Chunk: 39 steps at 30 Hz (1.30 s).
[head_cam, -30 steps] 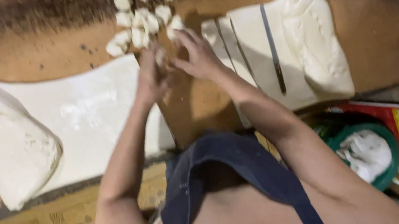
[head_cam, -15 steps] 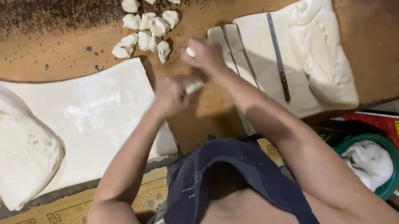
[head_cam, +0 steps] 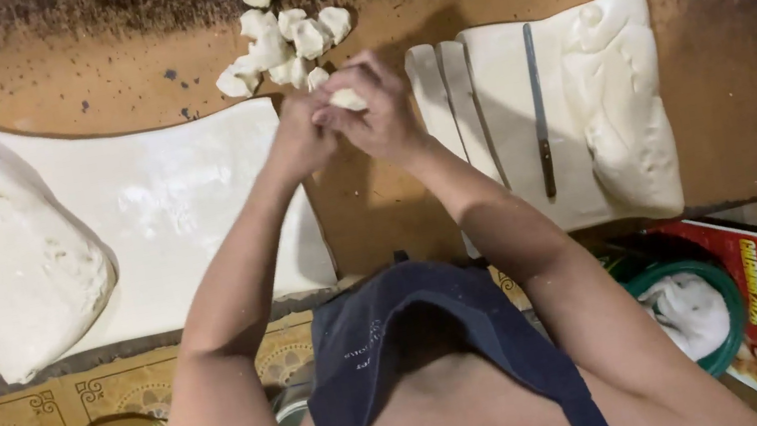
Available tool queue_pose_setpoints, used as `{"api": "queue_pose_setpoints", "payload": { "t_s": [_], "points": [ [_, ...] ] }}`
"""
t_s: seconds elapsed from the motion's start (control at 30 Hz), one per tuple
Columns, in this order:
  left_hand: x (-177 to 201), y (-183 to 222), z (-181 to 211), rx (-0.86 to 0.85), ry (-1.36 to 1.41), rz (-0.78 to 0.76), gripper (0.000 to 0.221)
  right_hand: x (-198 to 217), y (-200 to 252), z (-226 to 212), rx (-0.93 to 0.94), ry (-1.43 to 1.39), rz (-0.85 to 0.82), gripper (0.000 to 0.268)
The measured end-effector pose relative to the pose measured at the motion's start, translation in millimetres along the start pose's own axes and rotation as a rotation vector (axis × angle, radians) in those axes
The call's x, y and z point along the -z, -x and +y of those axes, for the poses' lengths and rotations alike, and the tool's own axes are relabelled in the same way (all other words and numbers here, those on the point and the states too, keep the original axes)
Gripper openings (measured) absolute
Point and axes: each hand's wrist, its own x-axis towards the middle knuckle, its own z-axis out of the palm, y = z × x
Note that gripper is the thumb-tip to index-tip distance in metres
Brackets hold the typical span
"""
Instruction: A person cuts large sheets of dough into strips using a knife and then pinches off small, uniform pieces by hand.
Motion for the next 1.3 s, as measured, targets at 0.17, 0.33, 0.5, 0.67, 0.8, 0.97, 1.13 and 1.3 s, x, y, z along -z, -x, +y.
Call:
{"api": "queue_pose_setpoints", "payload": {
  "t_s": [0.17,0.33,0.5,0.67,0.8,0.97,1.13,1.3],
  "points": [
    [-50,32,-36,-0.086,-0.452,-0.304,0.017,-37,57,96,-0.223,0.301,-0.100,0.024],
    [37,-16,-5,-0.111,0.140,-0.238,0.025,-5,12,55,-0.703,-0.192,-0.208,0.067],
    [94,-26,-103,0.878,-0.277,-0.182,0.087,-16,18,64,-0.919,-0.140,-0.347,0.089],
    [44,-89,-122,0.452,-0.087,-0.288,0.059,-85,-37,116,-1.195,0.061,-0.429,0.120],
    [89,-153,-63,0.353,-0.030,-0.315,0.069,-61,-68,156,-1.030,0.119,-0.443,0.089],
    [111,-171,-51,-0.233,0.082,0.187,0.026,-31,-97,215,-0.366,-0.285,0.248,0.060],
    [37,-103,-31,0.243,0.985,0.220,0.037,-20,-61,133,-0.370,-0.562,0.150,0.068],
    [-21,23,38,0.657,1.026,-0.146,0.102,-26,48,94,-0.498,-0.431,-0.174,0.034]
  ]
}}
